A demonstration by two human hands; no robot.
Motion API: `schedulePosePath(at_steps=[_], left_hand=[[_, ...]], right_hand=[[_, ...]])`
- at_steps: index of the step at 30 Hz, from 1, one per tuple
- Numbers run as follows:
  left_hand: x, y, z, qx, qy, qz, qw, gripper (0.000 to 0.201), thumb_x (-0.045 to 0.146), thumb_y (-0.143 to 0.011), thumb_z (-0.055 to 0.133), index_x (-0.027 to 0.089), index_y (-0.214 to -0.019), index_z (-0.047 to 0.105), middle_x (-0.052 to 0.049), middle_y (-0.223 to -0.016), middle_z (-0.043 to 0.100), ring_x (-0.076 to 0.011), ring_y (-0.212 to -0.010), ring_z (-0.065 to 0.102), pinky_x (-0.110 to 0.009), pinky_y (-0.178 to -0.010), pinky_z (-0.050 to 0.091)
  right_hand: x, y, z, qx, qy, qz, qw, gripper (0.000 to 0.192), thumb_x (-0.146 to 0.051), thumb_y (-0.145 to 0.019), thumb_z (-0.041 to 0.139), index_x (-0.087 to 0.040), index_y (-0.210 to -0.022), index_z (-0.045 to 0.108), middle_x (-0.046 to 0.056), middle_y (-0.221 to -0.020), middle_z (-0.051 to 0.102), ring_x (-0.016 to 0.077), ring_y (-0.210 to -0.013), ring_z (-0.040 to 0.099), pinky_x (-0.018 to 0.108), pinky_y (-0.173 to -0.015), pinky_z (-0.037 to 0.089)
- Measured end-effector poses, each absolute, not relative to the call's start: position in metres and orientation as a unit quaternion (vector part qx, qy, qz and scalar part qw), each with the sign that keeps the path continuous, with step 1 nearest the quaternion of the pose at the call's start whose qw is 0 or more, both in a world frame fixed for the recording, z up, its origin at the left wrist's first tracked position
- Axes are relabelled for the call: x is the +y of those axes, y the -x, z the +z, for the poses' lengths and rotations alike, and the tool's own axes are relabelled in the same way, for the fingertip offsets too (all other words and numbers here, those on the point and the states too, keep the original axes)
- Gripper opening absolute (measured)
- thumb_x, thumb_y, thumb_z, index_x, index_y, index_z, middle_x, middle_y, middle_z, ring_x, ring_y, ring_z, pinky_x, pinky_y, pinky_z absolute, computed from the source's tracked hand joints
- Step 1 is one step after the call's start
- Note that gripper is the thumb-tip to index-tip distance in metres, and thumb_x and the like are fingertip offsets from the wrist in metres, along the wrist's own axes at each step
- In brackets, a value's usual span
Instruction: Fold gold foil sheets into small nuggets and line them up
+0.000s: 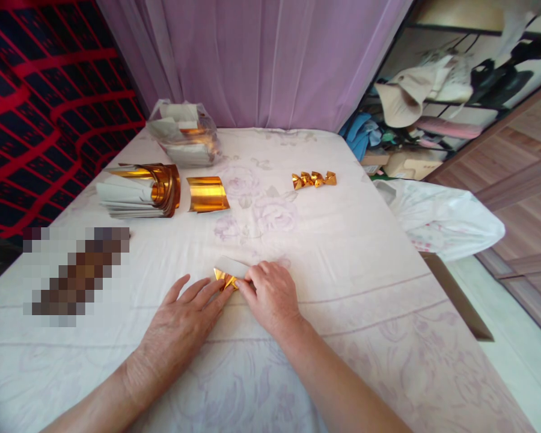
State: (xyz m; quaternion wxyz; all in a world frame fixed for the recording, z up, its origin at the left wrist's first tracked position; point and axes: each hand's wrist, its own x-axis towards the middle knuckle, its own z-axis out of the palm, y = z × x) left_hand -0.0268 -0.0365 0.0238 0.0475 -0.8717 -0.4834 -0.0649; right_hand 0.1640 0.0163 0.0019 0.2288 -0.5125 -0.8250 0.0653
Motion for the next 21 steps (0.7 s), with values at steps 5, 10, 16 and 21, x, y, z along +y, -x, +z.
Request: schedulePosePath(at_steps=[5, 10, 16, 21], left_hand=[[-0.0366, 0.0254, 0.0242, -0.490, 0.869, -0.055, 0.042, 0.051, 0.004, -0.084, 0.045, 0.023, -0.130, 0.055, -0.006, -0.129, 0.062, -0.0259, -0.114, 0.058, -0.052, -0.104, 0.038], [-0.0367, 0.0247, 0.0247, -0.497, 0.866, -0.041, 0.032, 0.053, 0.003, -0.084, 0.043, 0.023, -0.132, 0.053, -0.005, -0.130, 0.061, -0.0253, -0.115, 0.057, -0.053, -0.106, 0.036], [-0.0370, 0.0247, 0.0241, -0.496, 0.867, -0.037, 0.033, 0.051, 0.006, -0.085, 0.045, 0.023, -0.133, 0.052, -0.004, -0.130, 0.061, -0.0251, -0.117, 0.056, -0.053, -0.106, 0.036], [-0.0368, 0.0234, 0.0236, -0.500, 0.865, -0.036, 0.030, 0.050, 0.006, -0.086, 0.043, 0.023, -0.132, 0.053, -0.005, -0.130, 0.061, -0.0249, -0.116, 0.056, -0.053, -0.106, 0.035]], right_hand=[[0.0155, -0.1629, 0.0023, -0.820, 0.520, 0.067, 0.228, 0.024, -0.033, -0.089, 0.063, -0.021, -0.069, 0.057, 0.001, -0.069, 0.060, 0.0173, -0.072, 0.055, 0.030, -0.069, 0.035], [0.0151, -0.1623, 0.0018, -0.818, 0.525, 0.058, 0.228, 0.023, -0.032, -0.089, 0.063, -0.021, -0.069, 0.058, 0.001, -0.070, 0.060, 0.0173, -0.072, 0.055, 0.030, -0.069, 0.034], [0.0155, -0.1609, 0.0028, -0.814, 0.531, 0.061, 0.228, 0.023, -0.033, -0.088, 0.064, -0.021, -0.069, 0.058, 0.000, -0.070, 0.060, 0.0167, -0.071, 0.054, 0.029, -0.068, 0.033], [0.0155, -0.1604, 0.0029, -0.813, 0.534, 0.064, 0.224, 0.023, -0.032, -0.088, 0.063, -0.021, -0.069, 0.057, 0.001, -0.070, 0.060, 0.0171, -0.071, 0.055, 0.029, -0.068, 0.033]])
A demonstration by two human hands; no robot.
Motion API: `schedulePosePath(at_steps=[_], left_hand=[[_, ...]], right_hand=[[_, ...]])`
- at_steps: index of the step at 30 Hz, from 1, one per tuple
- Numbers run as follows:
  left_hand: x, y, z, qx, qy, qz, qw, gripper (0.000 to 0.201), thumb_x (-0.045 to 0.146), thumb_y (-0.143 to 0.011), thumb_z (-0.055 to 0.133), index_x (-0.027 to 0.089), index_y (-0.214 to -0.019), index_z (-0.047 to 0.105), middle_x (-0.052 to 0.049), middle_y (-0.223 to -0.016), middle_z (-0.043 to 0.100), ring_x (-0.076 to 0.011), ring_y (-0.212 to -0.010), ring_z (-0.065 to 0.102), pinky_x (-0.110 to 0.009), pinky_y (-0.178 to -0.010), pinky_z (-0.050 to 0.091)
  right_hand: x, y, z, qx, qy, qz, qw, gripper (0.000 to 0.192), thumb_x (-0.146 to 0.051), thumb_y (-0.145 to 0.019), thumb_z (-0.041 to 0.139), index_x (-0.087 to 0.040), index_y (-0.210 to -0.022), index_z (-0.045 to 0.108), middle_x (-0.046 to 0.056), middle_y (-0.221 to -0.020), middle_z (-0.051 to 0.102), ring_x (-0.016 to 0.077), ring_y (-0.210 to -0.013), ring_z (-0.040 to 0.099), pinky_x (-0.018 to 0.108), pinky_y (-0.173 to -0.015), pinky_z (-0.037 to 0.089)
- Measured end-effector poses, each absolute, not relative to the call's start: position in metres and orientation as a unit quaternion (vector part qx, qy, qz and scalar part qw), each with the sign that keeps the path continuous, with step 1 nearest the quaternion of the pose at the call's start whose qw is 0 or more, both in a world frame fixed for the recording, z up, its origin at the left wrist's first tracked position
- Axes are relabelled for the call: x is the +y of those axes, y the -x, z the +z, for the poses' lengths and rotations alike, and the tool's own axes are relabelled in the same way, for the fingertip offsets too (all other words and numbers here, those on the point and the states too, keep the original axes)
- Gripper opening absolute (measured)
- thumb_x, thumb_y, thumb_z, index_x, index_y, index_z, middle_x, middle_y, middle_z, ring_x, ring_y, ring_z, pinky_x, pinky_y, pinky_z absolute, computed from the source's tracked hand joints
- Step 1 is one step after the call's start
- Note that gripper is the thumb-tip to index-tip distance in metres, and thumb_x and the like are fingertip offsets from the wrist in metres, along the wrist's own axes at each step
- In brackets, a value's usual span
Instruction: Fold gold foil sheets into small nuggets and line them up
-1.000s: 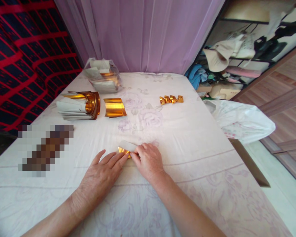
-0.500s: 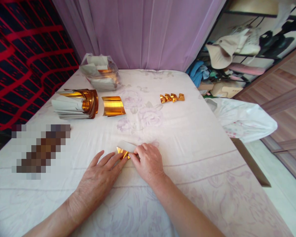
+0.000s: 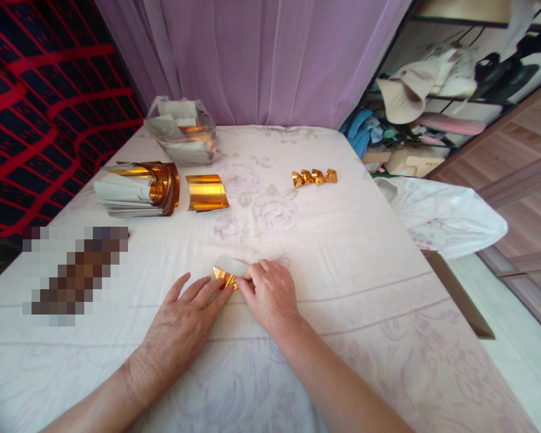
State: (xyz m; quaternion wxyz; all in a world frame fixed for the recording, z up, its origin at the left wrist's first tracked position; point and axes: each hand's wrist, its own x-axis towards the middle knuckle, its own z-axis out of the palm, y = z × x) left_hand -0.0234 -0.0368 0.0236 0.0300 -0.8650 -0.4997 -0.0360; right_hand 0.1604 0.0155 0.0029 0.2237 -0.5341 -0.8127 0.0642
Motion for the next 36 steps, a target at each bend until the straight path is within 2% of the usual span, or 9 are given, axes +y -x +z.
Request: schedulePosePath(at_steps=[14, 20, 27, 30, 36], left_hand=[[-0.0362, 0.0211, 0.0228, -0.505, 0.860, -0.060, 0.038, 0.047, 0.007, -0.086, 0.045, 0.023, -0.129, 0.056, -0.005, -0.123, 0.064, -0.0253, -0.113, 0.057, -0.056, -0.108, 0.032], [-0.0358, 0.0172, 0.0262, -0.513, 0.854, -0.074, 0.036, 0.046, 0.006, -0.085, 0.047, 0.023, -0.128, 0.056, -0.005, -0.119, 0.065, -0.0239, -0.109, 0.059, -0.060, -0.110, 0.027], [-0.0358, 0.0162, 0.0265, -0.514, 0.854, -0.067, 0.045, 0.043, 0.008, -0.086, 0.047, 0.022, -0.126, 0.058, -0.005, -0.117, 0.066, -0.0233, -0.108, 0.060, -0.059, -0.112, 0.026], [-0.0360, 0.0162, 0.0252, -0.509, 0.857, -0.063, 0.053, 0.043, 0.010, -0.087, 0.048, 0.022, -0.127, 0.058, -0.005, -0.119, 0.065, -0.0240, -0.109, 0.059, -0.059, -0.112, 0.026], [-0.0364, 0.0165, 0.0240, -0.511, 0.857, -0.050, 0.053, 0.043, 0.012, -0.087, 0.050, 0.024, -0.128, 0.057, -0.005, -0.121, 0.064, -0.0236, -0.112, 0.058, -0.058, -0.113, 0.025]], right_hand=[[0.0147, -0.1588, 0.0008, -0.811, 0.538, 0.064, 0.220, 0.020, -0.030, -0.086, 0.066, -0.021, -0.071, 0.057, 0.000, -0.071, 0.060, 0.0186, -0.074, 0.056, 0.030, -0.068, 0.034], [0.0153, -0.1628, -0.0023, -0.810, 0.523, 0.098, 0.244, 0.006, -0.023, -0.088, 0.062, -0.021, -0.083, 0.060, 0.001, -0.077, 0.063, 0.0188, -0.077, 0.058, 0.030, -0.071, 0.036], [0.0166, -0.1675, -0.0024, -0.819, 0.507, 0.112, 0.243, 0.012, -0.020, -0.091, 0.054, -0.022, -0.080, 0.059, 0.001, -0.076, 0.063, 0.0180, -0.075, 0.057, 0.030, -0.071, 0.037], [0.0144, -0.1656, -0.0022, -0.821, 0.511, 0.095, 0.236, 0.007, -0.025, -0.090, 0.057, -0.021, -0.084, 0.060, 0.002, -0.080, 0.063, 0.0198, -0.079, 0.058, 0.031, -0.073, 0.038], [0.0106, -0.1607, -0.0027, -0.818, 0.527, 0.074, 0.219, 0.009, -0.028, -0.084, 0.064, -0.020, -0.087, 0.060, 0.003, -0.086, 0.064, 0.0218, -0.086, 0.059, 0.033, -0.077, 0.038]])
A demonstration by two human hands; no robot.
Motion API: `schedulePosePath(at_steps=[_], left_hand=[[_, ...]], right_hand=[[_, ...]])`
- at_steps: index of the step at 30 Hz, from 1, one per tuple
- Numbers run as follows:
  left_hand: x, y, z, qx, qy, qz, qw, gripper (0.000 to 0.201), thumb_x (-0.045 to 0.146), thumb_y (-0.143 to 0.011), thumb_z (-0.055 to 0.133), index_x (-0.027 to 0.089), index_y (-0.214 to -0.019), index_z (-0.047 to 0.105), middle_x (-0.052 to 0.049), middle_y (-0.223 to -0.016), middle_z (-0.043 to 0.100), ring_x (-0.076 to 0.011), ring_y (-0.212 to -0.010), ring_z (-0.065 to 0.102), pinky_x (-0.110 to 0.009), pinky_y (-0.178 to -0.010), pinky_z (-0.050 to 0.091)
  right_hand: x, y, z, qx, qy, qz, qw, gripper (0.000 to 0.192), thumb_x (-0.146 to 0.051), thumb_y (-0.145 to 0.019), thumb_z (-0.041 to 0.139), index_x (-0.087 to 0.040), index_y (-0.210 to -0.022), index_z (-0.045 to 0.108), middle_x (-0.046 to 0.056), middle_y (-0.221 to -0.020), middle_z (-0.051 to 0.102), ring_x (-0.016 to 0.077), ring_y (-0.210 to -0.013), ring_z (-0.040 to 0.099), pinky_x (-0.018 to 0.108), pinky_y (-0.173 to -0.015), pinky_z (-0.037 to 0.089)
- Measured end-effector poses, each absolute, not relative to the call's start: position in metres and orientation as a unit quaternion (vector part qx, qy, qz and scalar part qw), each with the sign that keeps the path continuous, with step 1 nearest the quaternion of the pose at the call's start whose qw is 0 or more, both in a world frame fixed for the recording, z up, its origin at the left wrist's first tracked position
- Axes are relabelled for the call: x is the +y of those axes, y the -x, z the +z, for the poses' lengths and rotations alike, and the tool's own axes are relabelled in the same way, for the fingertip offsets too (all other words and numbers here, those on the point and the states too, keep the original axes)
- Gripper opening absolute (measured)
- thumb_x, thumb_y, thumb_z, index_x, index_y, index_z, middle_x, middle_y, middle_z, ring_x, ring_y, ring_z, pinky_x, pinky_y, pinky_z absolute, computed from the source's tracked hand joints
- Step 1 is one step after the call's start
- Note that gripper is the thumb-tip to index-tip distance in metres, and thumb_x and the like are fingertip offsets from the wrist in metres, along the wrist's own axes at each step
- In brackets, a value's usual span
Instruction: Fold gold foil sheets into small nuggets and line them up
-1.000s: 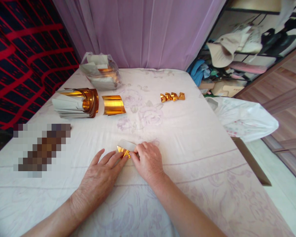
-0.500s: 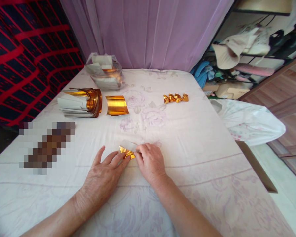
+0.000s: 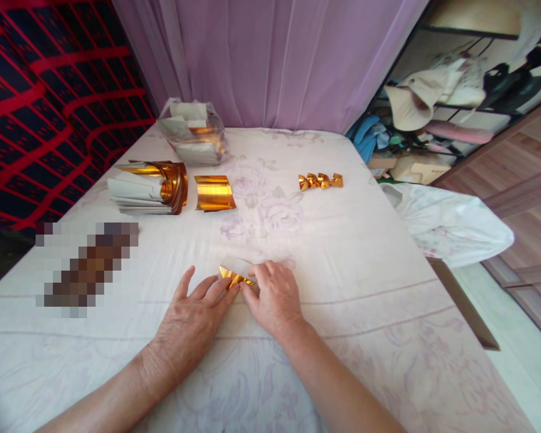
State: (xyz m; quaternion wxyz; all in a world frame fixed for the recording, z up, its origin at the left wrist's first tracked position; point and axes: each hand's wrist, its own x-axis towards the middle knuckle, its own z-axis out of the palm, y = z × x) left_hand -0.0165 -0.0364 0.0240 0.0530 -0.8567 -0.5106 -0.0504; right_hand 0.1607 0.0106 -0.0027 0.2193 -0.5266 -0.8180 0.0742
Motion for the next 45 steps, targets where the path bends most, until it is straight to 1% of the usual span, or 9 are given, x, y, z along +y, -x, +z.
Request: schedulePosePath(at_steps=[5, 9, 13, 19, 22, 27, 31, 38, 45], left_hand=[[-0.036, 0.018, 0.026, -0.510, 0.857, -0.058, 0.044, 0.045, 0.009, -0.086, 0.049, 0.024, -0.128, 0.057, -0.005, -0.123, 0.064, -0.0238, -0.113, 0.058, -0.059, -0.114, 0.023], [-0.036, 0.023, 0.027, -0.503, 0.862, -0.064, 0.026, 0.046, 0.007, -0.087, 0.047, 0.025, -0.128, 0.057, -0.004, -0.126, 0.064, -0.0240, -0.112, 0.059, -0.062, -0.113, 0.022], [-0.037, 0.031, 0.028, -0.481, 0.874, -0.069, 0.031, 0.043, 0.008, -0.087, 0.048, 0.026, -0.124, 0.059, -0.003, -0.130, 0.063, -0.0251, -0.112, 0.059, -0.064, -0.111, 0.022], [-0.037, 0.035, 0.032, -0.464, 0.883, -0.056, 0.045, 0.040, 0.010, -0.087, 0.049, 0.025, -0.122, 0.059, -0.003, -0.130, 0.062, -0.0247, -0.115, 0.058, -0.062, -0.113, 0.020], [-0.037, 0.032, 0.032, -0.461, 0.884, -0.059, 0.058, 0.038, 0.009, -0.087, 0.049, 0.023, -0.121, 0.059, -0.004, -0.128, 0.063, -0.0243, -0.114, 0.059, -0.060, -0.113, 0.021], [-0.036, 0.028, 0.030, -0.452, 0.885, -0.080, 0.080, 0.035, 0.008, -0.087, 0.048, 0.019, -0.118, 0.060, -0.009, -0.125, 0.064, -0.0253, -0.112, 0.060, -0.060, -0.113, 0.023], [-0.035, 0.028, 0.031, -0.452, 0.885, -0.086, 0.068, 0.032, 0.008, -0.087, 0.047, 0.019, -0.114, 0.062, -0.009, -0.120, 0.066, -0.0252, -0.108, 0.061, -0.061, -0.111, 0.026], [-0.032, 0.030, 0.033, -0.454, 0.884, -0.091, 0.061, 0.032, 0.007, -0.087, 0.047, 0.020, -0.112, 0.064, -0.007, -0.116, 0.068, -0.0234, -0.103, 0.062, -0.060, -0.112, 0.025], [-0.031, 0.032, 0.029, -0.459, 0.882, -0.096, 0.052, 0.032, 0.006, -0.087, 0.050, 0.022, -0.110, 0.063, -0.004, -0.115, 0.068, -0.0238, -0.106, 0.062, -0.060, -0.111, 0.026]], right_hand=[[0.012, -0.164, -0.001, -0.816, 0.517, 0.113, 0.233, 0.003, -0.021, -0.085, 0.062, -0.021, -0.086, 0.059, 0.002, -0.084, 0.063, 0.0199, -0.084, 0.057, 0.032, -0.075, 0.038], [0.014, -0.168, 0.000, -0.817, 0.508, 0.139, 0.236, 0.006, -0.016, -0.085, 0.060, -0.021, -0.083, 0.059, 0.001, -0.080, 0.061, 0.0188, -0.080, 0.056, 0.031, -0.074, 0.037], [0.014, -0.168, 0.001, -0.817, 0.507, 0.143, 0.232, 0.008, -0.015, -0.085, 0.060, -0.022, -0.080, 0.059, 0.001, -0.080, 0.061, 0.0185, -0.080, 0.056, 0.031, -0.073, 0.037], [0.013, -0.164, 0.005, -0.820, 0.519, 0.119, 0.210, 0.006, -0.015, -0.084, 0.060, -0.021, -0.081, 0.059, 0.002, -0.081, 0.061, 0.0196, -0.081, 0.056, 0.031, -0.073, 0.036], [0.011, -0.161, 0.007, -0.823, 0.527, 0.093, 0.193, 0.005, -0.020, -0.084, 0.061, -0.020, -0.080, 0.059, 0.003, -0.080, 0.059, 0.0202, -0.081, 0.055, 0.032, -0.073, 0.036], [0.010, -0.157, 0.007, -0.818, 0.538, 0.080, 0.190, 0.016, -0.034, -0.084, 0.066, -0.021, -0.080, 0.058, 0.003, -0.080, 0.059, 0.0215, -0.081, 0.055, 0.033, -0.072, 0.035], [0.011, -0.161, 0.005, -0.811, 0.528, 0.128, 0.218, 0.003, -0.020, -0.083, 0.062, -0.021, -0.083, 0.059, 0.003, -0.082, 0.061, 0.0203, -0.083, 0.056, 0.032, -0.074, 0.036], [0.015, -0.168, -0.002, -0.811, 0.503, 0.167, 0.247, 0.017, -0.007, -0.080, 0.052, -0.022, -0.083, 0.061, 0.002, -0.082, 0.062, 0.0187, -0.080, 0.055, 0.031, -0.073, 0.038], [0.010, -0.170, -0.002, -0.818, 0.493, 0.144, 0.260, 0.025, -0.003, -0.077, 0.046, -0.021, -0.086, 0.062, 0.004, -0.085, 0.062, 0.0206, -0.085, 0.056, 0.033, -0.077, 0.041]])
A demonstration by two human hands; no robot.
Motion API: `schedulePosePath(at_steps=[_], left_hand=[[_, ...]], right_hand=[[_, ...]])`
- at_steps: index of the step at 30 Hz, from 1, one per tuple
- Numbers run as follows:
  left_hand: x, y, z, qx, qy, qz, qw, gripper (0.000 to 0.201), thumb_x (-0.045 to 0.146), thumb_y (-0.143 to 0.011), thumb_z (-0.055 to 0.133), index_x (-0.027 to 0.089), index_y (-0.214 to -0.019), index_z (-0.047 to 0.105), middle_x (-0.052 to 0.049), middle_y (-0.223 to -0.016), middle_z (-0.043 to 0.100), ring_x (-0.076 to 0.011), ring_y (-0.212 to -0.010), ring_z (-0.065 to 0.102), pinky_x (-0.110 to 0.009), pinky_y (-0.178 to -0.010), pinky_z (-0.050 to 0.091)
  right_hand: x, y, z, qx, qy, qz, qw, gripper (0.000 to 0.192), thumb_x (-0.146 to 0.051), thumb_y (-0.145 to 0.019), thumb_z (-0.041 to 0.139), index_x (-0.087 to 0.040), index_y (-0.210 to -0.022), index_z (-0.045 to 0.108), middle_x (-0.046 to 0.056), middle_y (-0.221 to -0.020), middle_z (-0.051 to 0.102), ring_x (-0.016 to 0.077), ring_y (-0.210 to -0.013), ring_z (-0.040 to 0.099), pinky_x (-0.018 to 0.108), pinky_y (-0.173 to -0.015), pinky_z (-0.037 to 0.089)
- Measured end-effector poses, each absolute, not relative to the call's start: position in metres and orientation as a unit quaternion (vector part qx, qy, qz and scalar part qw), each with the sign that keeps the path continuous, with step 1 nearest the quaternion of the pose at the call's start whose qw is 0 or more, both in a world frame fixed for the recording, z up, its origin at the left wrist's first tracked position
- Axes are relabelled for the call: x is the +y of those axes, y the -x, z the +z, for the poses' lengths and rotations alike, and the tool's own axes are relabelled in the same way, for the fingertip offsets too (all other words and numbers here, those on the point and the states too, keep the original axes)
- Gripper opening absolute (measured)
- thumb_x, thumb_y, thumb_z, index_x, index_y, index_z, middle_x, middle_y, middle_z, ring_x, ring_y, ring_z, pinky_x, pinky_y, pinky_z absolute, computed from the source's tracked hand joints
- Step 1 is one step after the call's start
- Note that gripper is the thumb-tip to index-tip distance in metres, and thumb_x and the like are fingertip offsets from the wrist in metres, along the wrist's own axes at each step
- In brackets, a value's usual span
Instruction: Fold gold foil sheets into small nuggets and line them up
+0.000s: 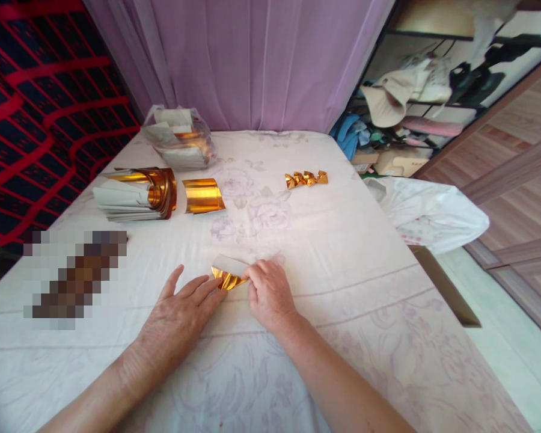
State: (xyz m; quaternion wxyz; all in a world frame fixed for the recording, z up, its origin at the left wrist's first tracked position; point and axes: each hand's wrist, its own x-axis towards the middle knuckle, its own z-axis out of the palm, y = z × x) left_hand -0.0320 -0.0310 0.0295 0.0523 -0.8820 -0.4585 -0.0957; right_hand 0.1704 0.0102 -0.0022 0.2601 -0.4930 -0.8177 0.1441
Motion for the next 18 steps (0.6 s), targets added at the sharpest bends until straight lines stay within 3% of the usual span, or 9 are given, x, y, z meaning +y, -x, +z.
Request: schedulePosePath(at_steps=[7, 14, 18], left_hand=[[-0.026, 0.032, 0.022, -0.461, 0.879, -0.111, 0.046, 0.029, 0.007, -0.087, 0.053, 0.024, -0.107, 0.065, -0.003, -0.113, 0.069, -0.0221, -0.109, 0.062, -0.057, -0.114, 0.022], [-0.021, 0.031, 0.012, -0.472, 0.865, -0.169, 0.004, 0.028, 0.011, -0.093, 0.046, 0.017, -0.116, 0.061, -0.007, -0.106, 0.071, -0.0195, -0.098, 0.065, -0.051, -0.109, 0.034], [-0.014, 0.039, 0.016, -0.504, 0.846, -0.172, -0.037, 0.024, 0.019, -0.093, 0.051, 0.021, -0.113, 0.065, -0.007, -0.115, 0.068, -0.0219, -0.105, 0.063, -0.052, -0.106, 0.037]], right_hand=[[-0.001, -0.164, 0.010, -0.865, 0.436, 0.063, 0.241, 0.021, -0.013, -0.088, 0.052, -0.021, -0.100, 0.067, 0.006, -0.095, 0.066, 0.0205, -0.089, 0.057, 0.035, -0.080, 0.044], [0.003, -0.168, 0.009, -0.875, 0.428, 0.091, 0.208, 0.019, -0.018, -0.089, 0.057, -0.021, -0.106, 0.067, 0.006, -0.101, 0.066, 0.0208, -0.091, 0.057, 0.036, -0.082, 0.046], [0.003, -0.170, 0.010, -0.876, 0.422, 0.105, 0.209, 0.022, -0.015, -0.088, 0.056, -0.021, -0.107, 0.066, 0.006, -0.102, 0.065, 0.0210, -0.093, 0.056, 0.037, -0.084, 0.047]])
